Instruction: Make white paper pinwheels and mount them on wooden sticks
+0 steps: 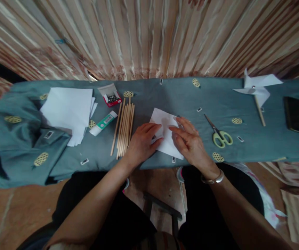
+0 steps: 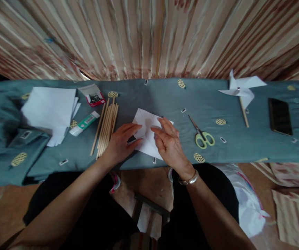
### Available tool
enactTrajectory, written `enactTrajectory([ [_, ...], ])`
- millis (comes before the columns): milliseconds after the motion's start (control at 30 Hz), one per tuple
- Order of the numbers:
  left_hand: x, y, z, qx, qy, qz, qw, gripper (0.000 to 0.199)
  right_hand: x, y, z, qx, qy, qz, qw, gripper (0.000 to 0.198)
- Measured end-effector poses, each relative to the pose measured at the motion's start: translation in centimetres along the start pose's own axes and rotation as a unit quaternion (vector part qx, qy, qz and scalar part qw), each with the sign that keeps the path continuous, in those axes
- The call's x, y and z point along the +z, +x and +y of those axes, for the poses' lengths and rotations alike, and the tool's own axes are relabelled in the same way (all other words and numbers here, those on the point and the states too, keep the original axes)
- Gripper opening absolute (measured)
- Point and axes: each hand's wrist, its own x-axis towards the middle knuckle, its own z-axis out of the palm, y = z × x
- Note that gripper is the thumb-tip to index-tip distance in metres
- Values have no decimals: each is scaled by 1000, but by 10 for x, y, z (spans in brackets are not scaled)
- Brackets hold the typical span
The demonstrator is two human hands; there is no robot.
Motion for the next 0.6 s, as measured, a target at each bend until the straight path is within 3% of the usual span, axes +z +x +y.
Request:
enactTrajectory([
  [400,-24,-16,-11,-30,-17,2,999,39,8,12,0,7,17,30,999,37],
  [600,-25,-17,5,52,44,21,997,44,3,16,6,28,38,46,998,38],
])
